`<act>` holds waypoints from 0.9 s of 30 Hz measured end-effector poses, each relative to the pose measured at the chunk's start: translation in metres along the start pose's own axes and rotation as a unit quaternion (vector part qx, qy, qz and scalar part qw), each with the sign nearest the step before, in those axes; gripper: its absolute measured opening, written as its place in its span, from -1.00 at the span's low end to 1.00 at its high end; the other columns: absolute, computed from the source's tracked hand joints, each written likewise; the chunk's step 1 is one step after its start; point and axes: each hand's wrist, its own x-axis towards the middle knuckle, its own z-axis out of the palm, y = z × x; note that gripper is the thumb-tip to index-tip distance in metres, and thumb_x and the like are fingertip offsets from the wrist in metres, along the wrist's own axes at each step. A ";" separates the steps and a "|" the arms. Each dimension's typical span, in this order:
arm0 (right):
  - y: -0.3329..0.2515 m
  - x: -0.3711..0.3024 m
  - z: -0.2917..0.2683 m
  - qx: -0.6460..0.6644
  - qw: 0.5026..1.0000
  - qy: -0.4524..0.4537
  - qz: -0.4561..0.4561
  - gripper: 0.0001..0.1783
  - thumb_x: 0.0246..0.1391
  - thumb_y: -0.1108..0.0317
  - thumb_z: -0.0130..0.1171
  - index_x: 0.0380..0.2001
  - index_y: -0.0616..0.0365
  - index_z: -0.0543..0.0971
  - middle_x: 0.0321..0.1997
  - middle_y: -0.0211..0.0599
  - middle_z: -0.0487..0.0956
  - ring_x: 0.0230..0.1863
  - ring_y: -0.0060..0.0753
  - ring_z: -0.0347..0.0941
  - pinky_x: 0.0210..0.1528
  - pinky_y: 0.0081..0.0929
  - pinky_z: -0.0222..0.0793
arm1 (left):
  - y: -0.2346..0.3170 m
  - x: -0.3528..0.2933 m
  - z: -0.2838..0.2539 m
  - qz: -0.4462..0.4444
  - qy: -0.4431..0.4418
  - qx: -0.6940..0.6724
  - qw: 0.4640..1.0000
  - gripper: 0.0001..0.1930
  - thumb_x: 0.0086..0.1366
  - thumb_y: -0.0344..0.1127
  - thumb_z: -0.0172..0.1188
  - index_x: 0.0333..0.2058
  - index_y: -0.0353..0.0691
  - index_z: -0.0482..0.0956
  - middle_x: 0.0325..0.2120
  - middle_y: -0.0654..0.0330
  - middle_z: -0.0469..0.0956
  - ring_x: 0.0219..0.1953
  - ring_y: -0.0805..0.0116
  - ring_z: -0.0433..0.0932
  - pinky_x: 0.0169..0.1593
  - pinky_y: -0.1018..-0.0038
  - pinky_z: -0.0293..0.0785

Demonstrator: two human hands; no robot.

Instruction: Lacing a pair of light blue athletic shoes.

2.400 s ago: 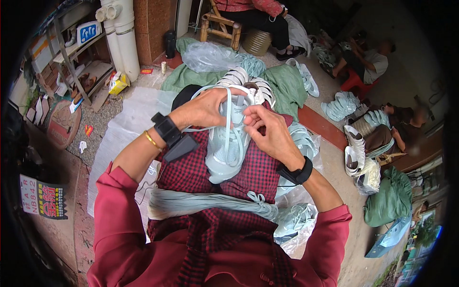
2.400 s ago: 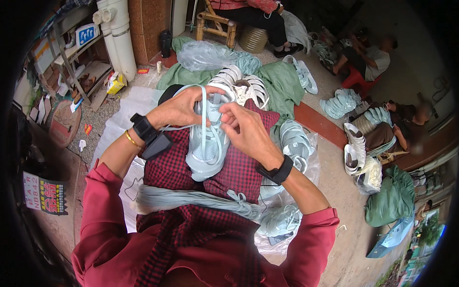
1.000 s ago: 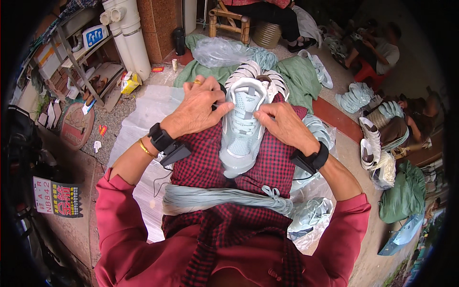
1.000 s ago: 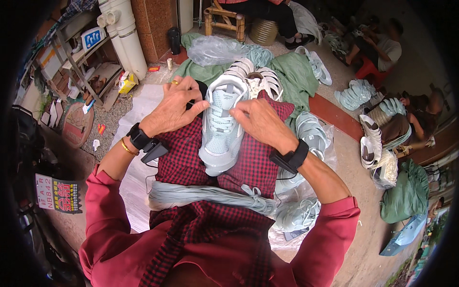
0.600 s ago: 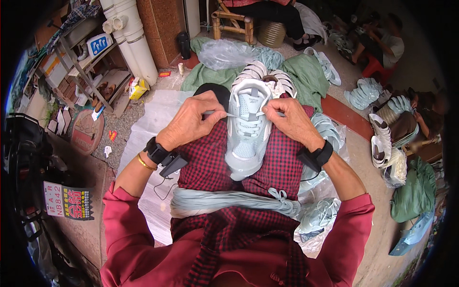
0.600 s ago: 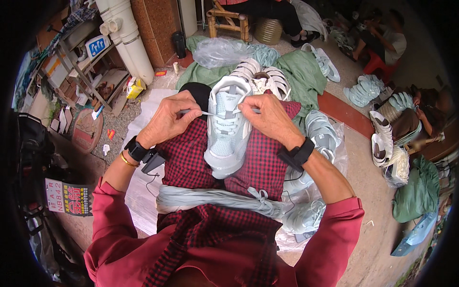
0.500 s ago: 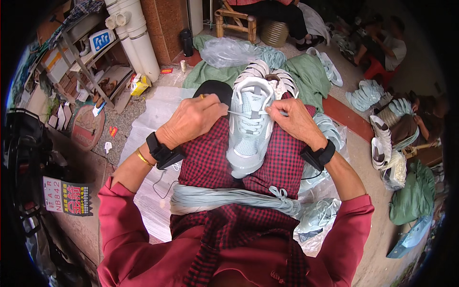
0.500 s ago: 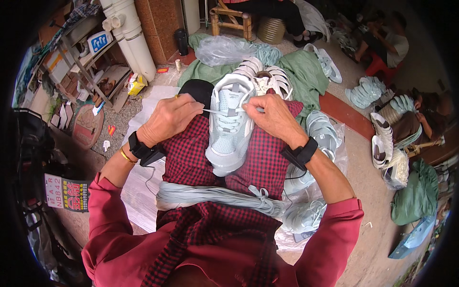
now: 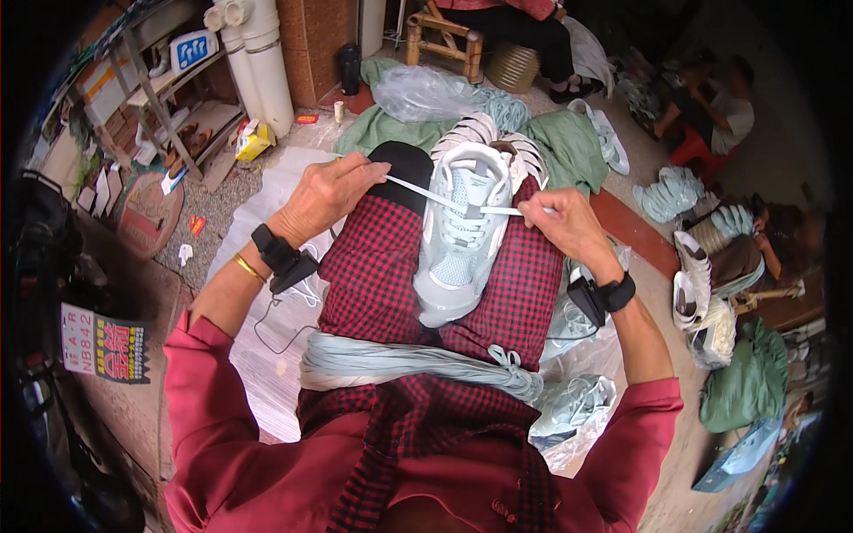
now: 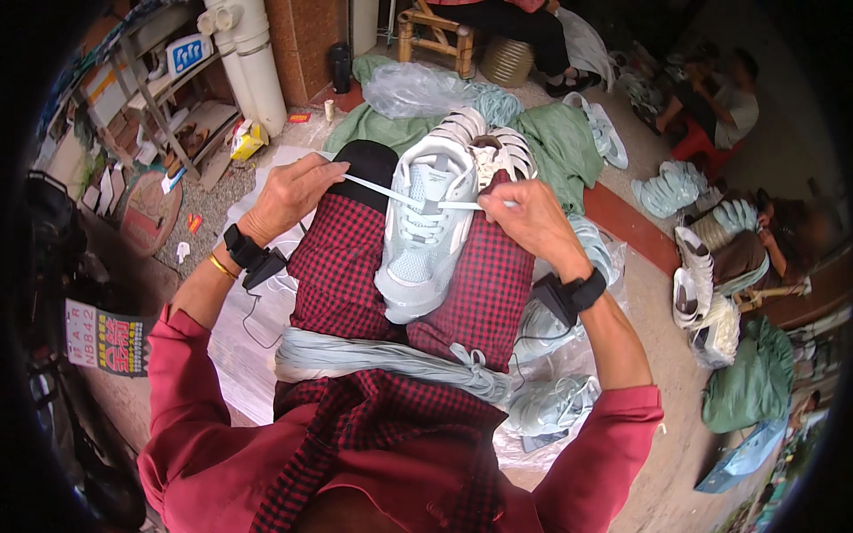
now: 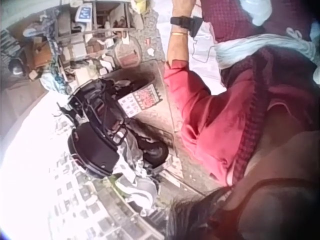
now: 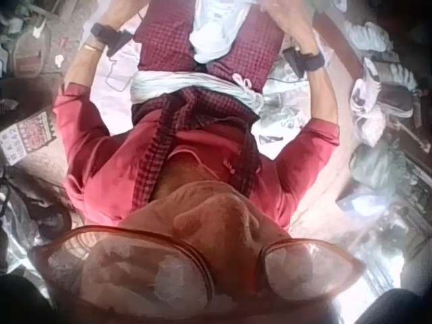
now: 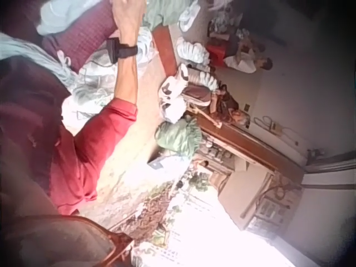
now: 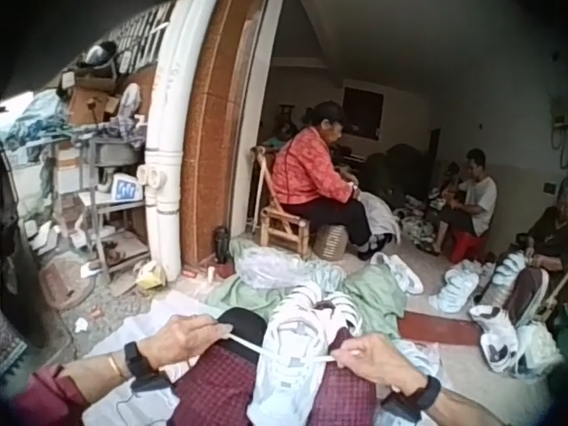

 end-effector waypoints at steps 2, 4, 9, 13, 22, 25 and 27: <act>-0.003 -0.005 0.000 -0.029 0.999 -0.005 0.033 -0.62 0.23 0.20 0.16 -0.54 0.29 0.57 -0.59 -0.45 0.52 -0.47 -0.68 0.35 -0.38 -0.55 0.32 | -0.009 -0.005 -0.001 -0.021 0.006 -0.001 1.000 -0.72 0.17 -0.47 0.27 -0.11 -0.23 0.60 -0.40 0.15 0.51 -0.43 0.15 0.59 -0.37 0.35 0.57; -0.004 -0.008 0.003 0.000 1.000 0.016 0.017 -0.61 0.24 0.19 0.15 -0.55 0.28 0.56 -0.60 -0.48 0.49 -0.49 -0.68 0.30 -0.42 -0.57 0.27 | -0.016 -0.009 -0.002 -0.054 0.003 -0.010 0.998 -0.77 0.21 -0.44 0.26 -0.13 -0.25 0.61 -0.41 0.09 0.50 -0.42 0.09 0.59 -0.34 0.31 0.55; -0.022 -0.013 -0.005 -0.073 0.996 -0.022 0.044 -0.81 0.12 0.34 0.23 -0.32 0.27 0.57 -0.52 -0.26 0.55 -0.45 -0.44 0.48 -0.36 -0.36 0.42 | -0.047 -0.020 -0.006 -0.119 0.007 0.000 0.993 -0.80 0.27 -0.42 0.22 -0.13 -0.22 0.63 -0.38 0.00 0.56 -0.37 0.00 0.59 -0.27 0.26 0.55; 0.004 -0.034 -0.006 -0.224 0.955 0.083 -0.178 -0.86 0.14 0.47 0.15 -0.21 0.16 0.54 -0.29 -0.10 0.57 -0.31 0.04 0.54 -0.31 -0.19 0.47 | -0.084 -0.022 -0.030 -0.133 0.044 0.017 0.990 -0.80 0.30 -0.45 0.18 -0.10 -0.23 0.61 -0.33 -0.03 0.57 -0.29 0.02 0.60 -0.20 0.30 0.53; 0.040 -0.125 -0.114 -0.374 0.912 0.142 -0.091 -0.71 0.00 0.63 0.10 -0.15 0.22 0.53 -0.28 -0.01 0.58 -0.23 0.10 0.55 -0.23 -0.19 0.50 | -0.127 -0.061 -0.166 -0.179 0.060 0.178 0.966 -0.78 0.36 -0.46 0.14 -0.04 -0.26 0.60 -0.28 0.04 0.59 -0.25 0.16 0.59 -0.12 0.42 0.50; 0.049 -0.166 -0.153 -0.427 0.887 0.179 -0.009 -0.73 0.05 0.62 0.07 -0.14 0.24 0.52 -0.26 0.05 0.59 -0.20 0.14 0.56 -0.20 -0.17 0.49 | -0.135 -0.075 -0.218 -0.171 0.058 0.253 0.950 -0.76 0.39 -0.42 0.13 -0.01 -0.23 0.59 -0.25 0.05 0.60 -0.21 0.17 0.60 -0.10 0.44 0.50; 0.066 -0.185 -0.165 -0.458 0.869 0.185 0.014 -0.66 0.02 0.64 -0.03 -0.10 0.22 0.49 -0.28 0.06 0.55 -0.23 0.15 0.54 -0.22 -0.15 0.46 | -0.133 -0.083 -0.246 -0.155 0.055 0.330 0.930 -0.76 0.38 -0.42 0.13 -0.01 -0.20 0.59 -0.22 0.05 0.59 -0.19 0.15 0.61 -0.07 0.43 0.50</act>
